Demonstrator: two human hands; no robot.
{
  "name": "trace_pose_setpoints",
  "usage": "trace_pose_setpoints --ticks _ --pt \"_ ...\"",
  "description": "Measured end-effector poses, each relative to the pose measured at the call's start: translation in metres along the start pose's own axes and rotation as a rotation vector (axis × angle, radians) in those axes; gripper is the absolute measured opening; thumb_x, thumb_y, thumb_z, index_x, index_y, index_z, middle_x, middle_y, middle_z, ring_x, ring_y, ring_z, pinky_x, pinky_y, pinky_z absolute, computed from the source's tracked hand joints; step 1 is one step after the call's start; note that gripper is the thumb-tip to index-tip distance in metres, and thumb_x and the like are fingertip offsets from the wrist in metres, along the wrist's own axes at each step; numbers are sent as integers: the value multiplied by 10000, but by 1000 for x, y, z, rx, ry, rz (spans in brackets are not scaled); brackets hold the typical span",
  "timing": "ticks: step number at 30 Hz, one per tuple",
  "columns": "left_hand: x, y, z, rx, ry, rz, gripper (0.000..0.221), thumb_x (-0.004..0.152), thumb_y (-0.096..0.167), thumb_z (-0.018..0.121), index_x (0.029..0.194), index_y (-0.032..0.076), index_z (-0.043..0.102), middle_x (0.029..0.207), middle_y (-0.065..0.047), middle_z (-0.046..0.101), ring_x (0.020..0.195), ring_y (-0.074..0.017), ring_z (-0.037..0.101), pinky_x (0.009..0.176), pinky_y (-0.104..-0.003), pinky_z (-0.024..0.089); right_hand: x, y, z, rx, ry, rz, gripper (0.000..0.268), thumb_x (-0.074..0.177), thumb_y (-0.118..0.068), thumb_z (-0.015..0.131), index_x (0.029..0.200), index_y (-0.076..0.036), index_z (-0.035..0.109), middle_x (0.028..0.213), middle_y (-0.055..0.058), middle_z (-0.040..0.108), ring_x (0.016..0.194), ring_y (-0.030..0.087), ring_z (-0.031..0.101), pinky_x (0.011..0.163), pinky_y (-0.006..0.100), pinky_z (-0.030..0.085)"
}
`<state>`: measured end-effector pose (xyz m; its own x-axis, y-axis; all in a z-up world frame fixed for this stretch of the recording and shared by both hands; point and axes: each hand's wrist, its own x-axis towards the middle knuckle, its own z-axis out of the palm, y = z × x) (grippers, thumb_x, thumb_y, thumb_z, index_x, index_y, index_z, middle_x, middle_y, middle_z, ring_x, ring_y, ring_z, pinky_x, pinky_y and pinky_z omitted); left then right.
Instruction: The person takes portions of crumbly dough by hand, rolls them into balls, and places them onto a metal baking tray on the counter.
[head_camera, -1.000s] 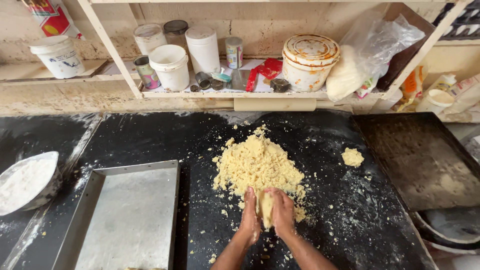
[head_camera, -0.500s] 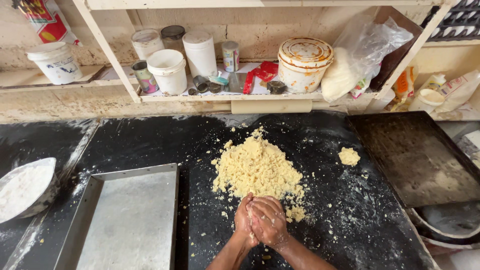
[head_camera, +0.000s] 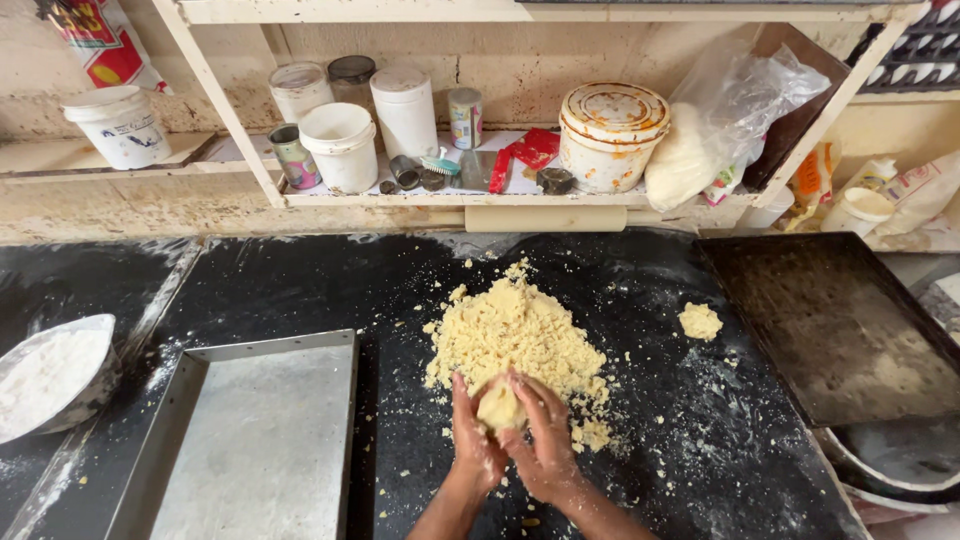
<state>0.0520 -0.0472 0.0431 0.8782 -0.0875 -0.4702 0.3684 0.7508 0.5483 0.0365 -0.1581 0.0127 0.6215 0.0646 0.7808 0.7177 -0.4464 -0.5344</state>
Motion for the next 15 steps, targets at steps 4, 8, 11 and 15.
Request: trace_pose_setpoints --ticks 4,8,11,15 --pt "22 -23 -29 -28 42 -254 926 923 769 238 1306 -1 582 1138 -255 700 1065 -373 699 885 -543 592 -3 14 13 -6 39 -282 235 1075 -235 564 1106 -60 717 1163 138 747 1117 280 730 1081 435 572" --pt "51 -42 -63 -198 -391 -103 842 1089 625 303 1372 -108 604 1166 -305 645 1017 -402 626 852 -500 532 -24 22 29 -153 13 -390 172 1026 -190 649 1008 -36 723 1038 126 743 1044 253 713 984 423 557" --pt "48 -36 -66 -161 -361 -142 810 1016 668 247 1388 19 559 1258 -246 628 1108 -366 630 932 -517 518 -26 31 34 -94 -49 -322 184 1013 -206 601 974 -51 692 1039 126 733 1034 256 705 989 447 553" --pt "8 -5 -36 135 -189 -158 796 919 724 172 1409 189 500 1381 -167 605 1230 -318 634 1040 -539 500 -17 34 25 323 30 406 270 1000 -246 521 1002 -37 691 1016 139 743 900 285 709 817 482 608"
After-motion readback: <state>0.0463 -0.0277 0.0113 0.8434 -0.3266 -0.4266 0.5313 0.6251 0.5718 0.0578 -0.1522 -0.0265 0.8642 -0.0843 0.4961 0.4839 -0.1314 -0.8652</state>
